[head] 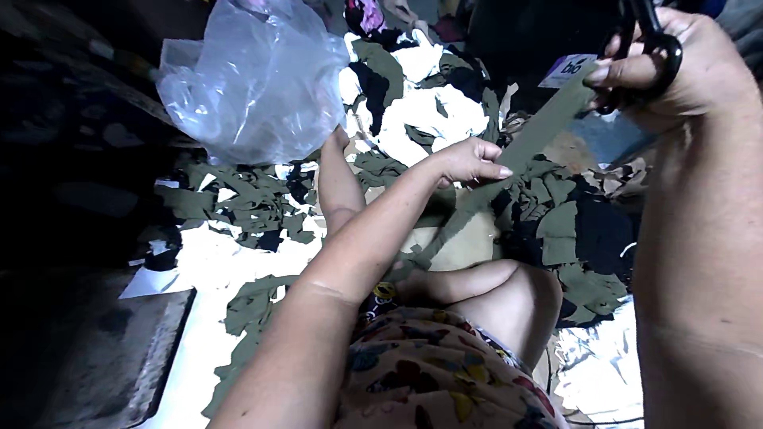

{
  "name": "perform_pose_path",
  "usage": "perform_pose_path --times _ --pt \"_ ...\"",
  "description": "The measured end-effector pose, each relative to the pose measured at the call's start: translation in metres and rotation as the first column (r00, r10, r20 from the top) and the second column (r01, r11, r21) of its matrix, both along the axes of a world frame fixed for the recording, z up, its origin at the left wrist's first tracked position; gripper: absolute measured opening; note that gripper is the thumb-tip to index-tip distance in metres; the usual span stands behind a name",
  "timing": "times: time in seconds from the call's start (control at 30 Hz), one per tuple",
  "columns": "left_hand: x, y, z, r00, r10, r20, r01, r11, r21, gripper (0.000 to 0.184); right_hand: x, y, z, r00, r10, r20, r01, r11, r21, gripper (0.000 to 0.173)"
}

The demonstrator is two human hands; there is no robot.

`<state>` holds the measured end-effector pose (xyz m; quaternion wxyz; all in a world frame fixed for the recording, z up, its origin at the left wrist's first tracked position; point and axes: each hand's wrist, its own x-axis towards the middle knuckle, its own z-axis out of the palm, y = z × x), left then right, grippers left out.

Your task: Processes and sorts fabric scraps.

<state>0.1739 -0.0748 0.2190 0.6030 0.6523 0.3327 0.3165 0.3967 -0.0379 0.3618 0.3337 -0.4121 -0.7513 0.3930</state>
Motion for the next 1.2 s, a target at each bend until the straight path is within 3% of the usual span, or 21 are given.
perform_pose_path --times 0.23,0.4,0.63,0.77,0.87,1.07,1.2 --pt "-0.016 -0.002 -0.004 0.989 0.049 0.142 -0.037 0.996 -0.083 0.007 0.003 0.002 0.004 0.999 -0.038 -0.036 0.041 0.996 0.074 0.029" --pt "-0.064 -0.013 -0.027 0.983 0.03 0.181 -0.023 0.999 -0.039 0.016 -0.001 -0.002 -0.024 0.993 -0.095 -0.069 0.102 0.988 0.114 0.032" --pt "-0.14 -0.006 -0.084 0.977 0.179 0.117 -0.162 0.977 -0.137 0.013 -0.016 0.029 -0.127 0.974 -0.2 -0.103 0.194 0.979 -0.062 0.031" --pt "-0.157 0.005 -0.118 0.939 0.343 -0.016 -0.339 0.915 -0.218 0.012 -0.028 0.058 -0.205 0.957 -0.265 -0.116 0.24 0.952 -0.192 0.032" --pt "-0.162 0.02 -0.143 0.919 0.383 -0.096 -0.395 0.883 -0.253 0.013 -0.037 0.076 -0.253 0.943 -0.312 -0.113 0.27 0.92 -0.284 0.031" --pt "-0.163 0.047 -0.179 0.875 0.419 -0.244 -0.481 0.813 -0.329 0.017 -0.046 0.104 -0.31 0.945 -0.323 -0.057 0.268 0.861 -0.432 0.031" --pt "-0.163 0.057 -0.202 0.876 0.408 -0.257 -0.48 0.795 -0.372 0.018 -0.046 0.116 -0.338 0.946 -0.323 -0.013 0.28 0.837 -0.471 0.032"
